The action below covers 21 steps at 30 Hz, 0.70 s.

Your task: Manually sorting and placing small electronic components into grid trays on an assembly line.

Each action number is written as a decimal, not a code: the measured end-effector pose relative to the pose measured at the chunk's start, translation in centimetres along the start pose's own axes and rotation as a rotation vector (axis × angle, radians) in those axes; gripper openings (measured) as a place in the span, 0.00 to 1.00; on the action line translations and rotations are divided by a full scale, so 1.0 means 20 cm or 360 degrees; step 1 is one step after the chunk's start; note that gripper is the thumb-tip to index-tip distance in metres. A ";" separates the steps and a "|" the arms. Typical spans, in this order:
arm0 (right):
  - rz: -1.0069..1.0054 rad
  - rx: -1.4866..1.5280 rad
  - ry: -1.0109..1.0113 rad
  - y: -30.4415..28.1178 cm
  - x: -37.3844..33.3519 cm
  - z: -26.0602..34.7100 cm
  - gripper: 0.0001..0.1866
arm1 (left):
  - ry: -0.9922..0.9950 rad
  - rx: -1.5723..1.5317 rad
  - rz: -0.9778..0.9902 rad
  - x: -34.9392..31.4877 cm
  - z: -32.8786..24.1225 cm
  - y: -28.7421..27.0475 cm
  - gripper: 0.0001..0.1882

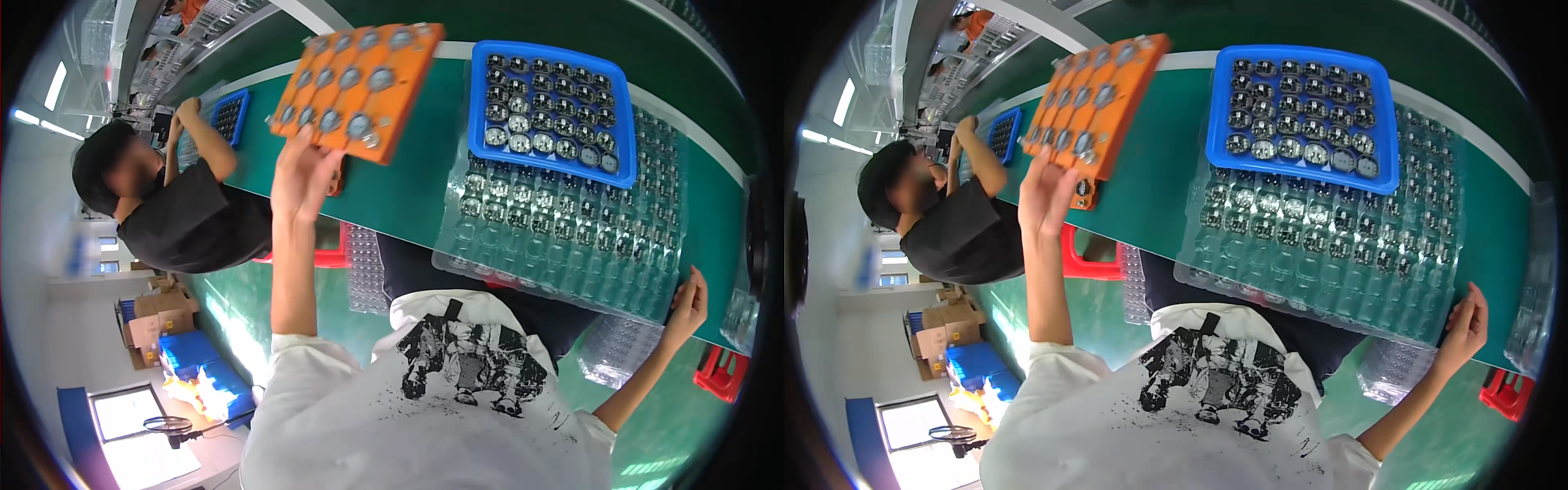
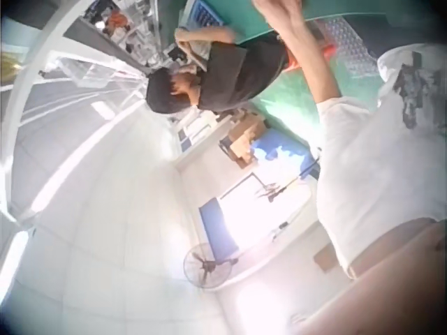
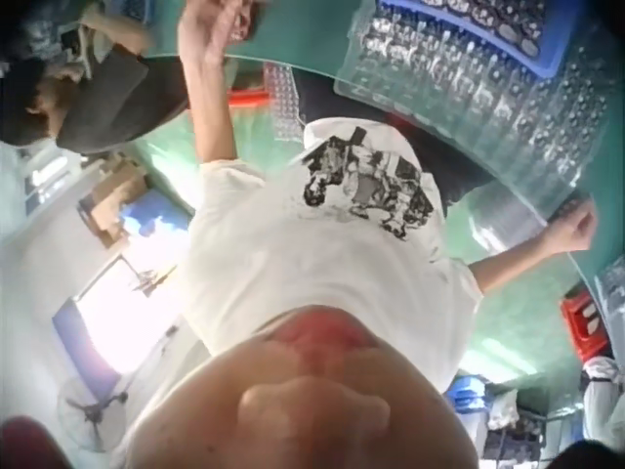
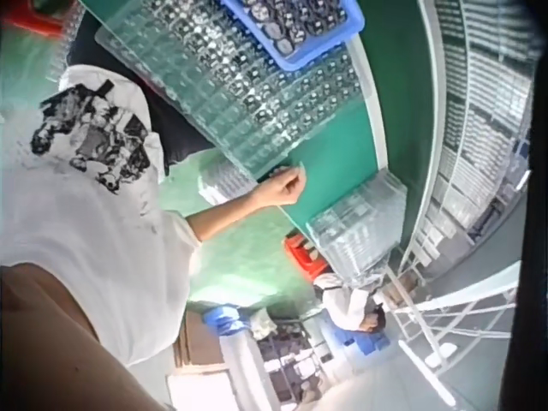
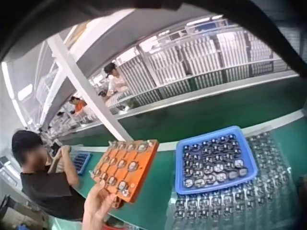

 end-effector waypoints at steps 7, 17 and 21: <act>0.0015 0.0017 0.0001 0.02 0.00 0.00 0.13 | 0.0121 0.0224 -0.0237 0.02 -0.11 -0.60 0.19; 0.0003 -0.0050 -0.0012 0.00 0.00 -0.04 0.14 | -0.0048 0.0238 -0.0251 -0.03 -0.08 -0.83 0.17; -0.0007 -0.0084 -0.0050 -0.01 0.01 -0.05 0.14 | -0.0076 0.0327 -0.0414 -0.04 -0.06 -0.80 0.18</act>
Point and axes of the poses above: each hand's wrist, its own x-axis towards the middle knuckle, its own y-axis out of the palm, z = x × y, the point moved 4 cm from there along x, towards the middle knuckle, and after that the axes turned 13 degrees about y, right-handed, at the moved point
